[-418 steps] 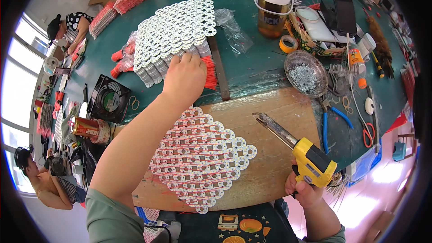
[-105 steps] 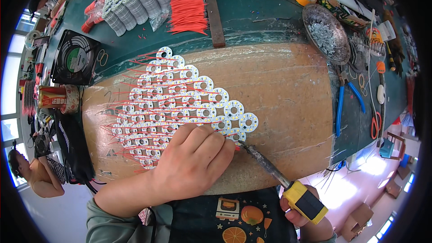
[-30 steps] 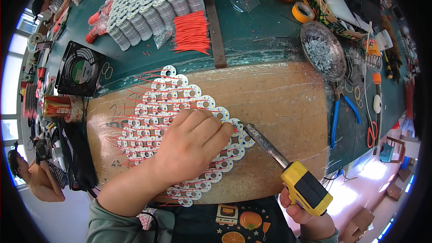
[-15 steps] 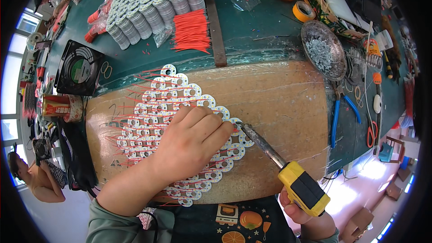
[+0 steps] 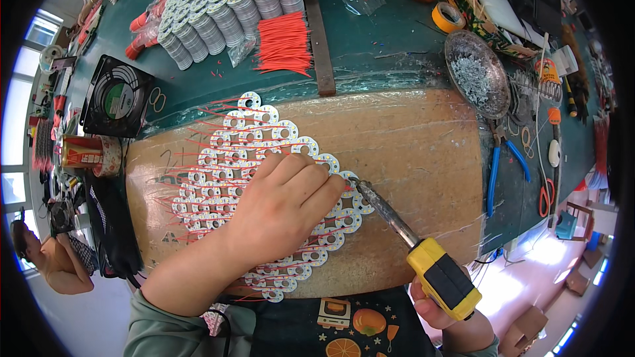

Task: The person solders wires onto a circular LED circuit board array using a soldering iron.

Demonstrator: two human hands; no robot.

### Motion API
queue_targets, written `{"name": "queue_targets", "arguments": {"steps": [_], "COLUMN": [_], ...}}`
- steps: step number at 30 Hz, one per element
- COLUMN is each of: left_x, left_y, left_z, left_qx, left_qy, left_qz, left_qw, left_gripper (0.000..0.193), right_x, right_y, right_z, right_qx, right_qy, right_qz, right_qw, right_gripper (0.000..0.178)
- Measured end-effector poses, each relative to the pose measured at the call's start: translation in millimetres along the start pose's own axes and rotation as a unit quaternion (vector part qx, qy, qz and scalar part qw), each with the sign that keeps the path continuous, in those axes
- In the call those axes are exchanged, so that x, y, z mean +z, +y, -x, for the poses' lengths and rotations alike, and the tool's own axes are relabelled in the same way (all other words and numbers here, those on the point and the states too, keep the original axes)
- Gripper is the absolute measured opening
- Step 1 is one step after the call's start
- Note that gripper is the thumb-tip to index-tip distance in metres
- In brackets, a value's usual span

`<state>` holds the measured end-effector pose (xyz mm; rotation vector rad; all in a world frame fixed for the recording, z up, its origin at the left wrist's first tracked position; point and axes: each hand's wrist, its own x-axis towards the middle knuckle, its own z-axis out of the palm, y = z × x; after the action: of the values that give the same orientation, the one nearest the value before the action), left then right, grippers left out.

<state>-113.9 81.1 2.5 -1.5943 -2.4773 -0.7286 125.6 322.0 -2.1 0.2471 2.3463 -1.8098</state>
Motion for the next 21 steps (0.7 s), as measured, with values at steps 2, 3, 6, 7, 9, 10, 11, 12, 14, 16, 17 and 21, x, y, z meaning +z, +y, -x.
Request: {"name": "queue_targets", "arguments": {"steps": [2,3,6,7,9,10,11,12,14,16,17,21], "left_x": [0,0,0,0,-1,-1,-1,-1,0,-1,0,1], "left_y": [0,0,0,0,1,1,1,1,0,1,1,1], "left_z": [0,0,0,-1,-1,-1,-1,0,0,0,0,-1], "left_qx": [0.001,0.001,0.000,0.001,0.002,0.001,0.000,0.001,0.001,0.001,0.002,0.001], "left_qy": [-0.004,-0.004,-0.009,-0.010,-0.011,-0.012,-0.012,-0.012,-0.006,-0.007,-0.010,0.002], "left_qz": [-0.006,-0.006,-0.006,-0.007,-0.008,-0.008,-0.007,-0.007,-0.004,-0.005,-0.007,-0.011], "left_qw": [1.000,1.000,1.000,1.000,1.000,1.000,1.000,1.000,1.000,1.000,1.000,1.000], "left_gripper": [0.032,0.032,0.032,0.032,0.032,0.032,0.032,0.032,0.032,0.032,0.031,0.030], "right_x": [0,1,1,0,-1,-2,-2,-1,0,-1,1,3], "right_y": [0,-1,0,1,1,1,1,1,3,6,3,-4], "right_z": [0,-2,-3,-3,-3,-4,-3,-1,5,14,12,8], "right_qx": [-0.007,-0.023,-0.050,-0.061,-0.078,-0.095,-0.095,-0.061,-0.028,0.014,0.014,-0.003], "right_qy": [0.003,0.007,0.011,0.012,0.006,0.001,0.001,0.004,0.007,-0.001,-0.001,0.041], "right_qz": [-0.002,0.006,0.021,0.028,0.064,0.100,0.101,0.057,0.013,-0.007,-0.008,-0.039], "right_qw": [1.000,1.000,0.998,0.998,0.995,0.990,0.990,0.996,1.000,1.000,1.000,0.998], "right_gripper": [0.044,0.044,0.045,0.046,0.048,0.049,0.049,0.046,0.043,0.036,0.036,0.035]}}
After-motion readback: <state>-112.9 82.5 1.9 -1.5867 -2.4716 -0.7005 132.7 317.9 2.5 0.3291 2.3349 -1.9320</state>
